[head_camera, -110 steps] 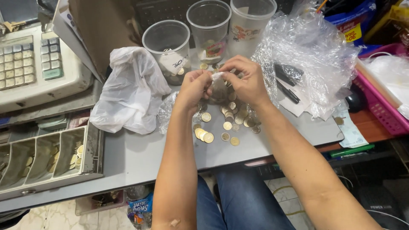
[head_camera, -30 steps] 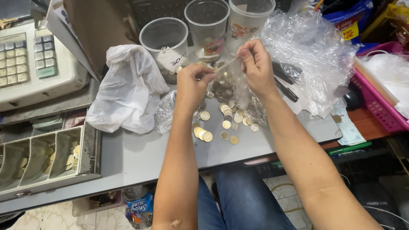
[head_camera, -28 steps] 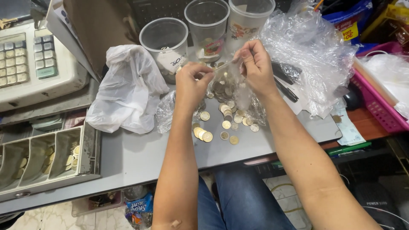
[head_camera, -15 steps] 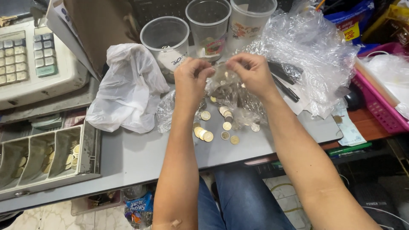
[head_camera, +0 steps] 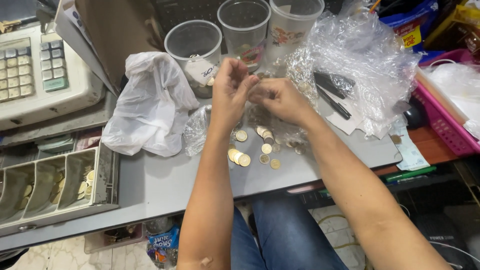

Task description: Sorting and bagging a large pile of coins on a checkout counter.

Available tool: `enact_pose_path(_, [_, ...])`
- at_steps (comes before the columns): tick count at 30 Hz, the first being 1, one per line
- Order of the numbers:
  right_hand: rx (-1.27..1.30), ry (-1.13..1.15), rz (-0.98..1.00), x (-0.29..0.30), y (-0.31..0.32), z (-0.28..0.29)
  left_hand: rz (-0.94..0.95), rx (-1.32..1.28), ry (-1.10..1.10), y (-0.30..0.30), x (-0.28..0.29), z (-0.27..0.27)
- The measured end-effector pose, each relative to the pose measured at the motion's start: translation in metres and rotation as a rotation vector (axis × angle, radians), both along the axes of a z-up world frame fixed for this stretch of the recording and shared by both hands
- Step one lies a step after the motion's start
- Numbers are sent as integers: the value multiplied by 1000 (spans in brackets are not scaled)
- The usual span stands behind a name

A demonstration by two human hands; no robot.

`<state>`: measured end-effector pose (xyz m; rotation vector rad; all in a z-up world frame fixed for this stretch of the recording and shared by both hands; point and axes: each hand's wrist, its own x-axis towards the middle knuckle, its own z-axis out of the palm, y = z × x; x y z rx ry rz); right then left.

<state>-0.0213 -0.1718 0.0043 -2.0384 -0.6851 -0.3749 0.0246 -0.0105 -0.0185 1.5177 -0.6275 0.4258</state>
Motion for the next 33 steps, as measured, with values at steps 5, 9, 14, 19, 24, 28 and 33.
enact_pose_path(5, [100,20,-146,23,-9,1,23,182,22,5,-19,17])
enact_pose_path(9, [92,120,-181,20,-2,49,-70,396,169,-2,-18,9])
enact_pose_path(14, [112,8,-259,32,-9,71,-25,523,204,-1,-11,-3])
enact_pose_path(19, [258,-86,-373,29,-38,74,-27,475,306,0,-14,5])
enact_pose_path(24, [412,288,-656,-1,-80,63,195,330,49,3,-7,-2])
enact_pose_path(28, [253,625,-736,-25,-84,43,271,164,-179,1,1,-7])
enact_pose_path(33, [264,719,-614,-18,-94,-1,111,140,37,0,-3,-5])
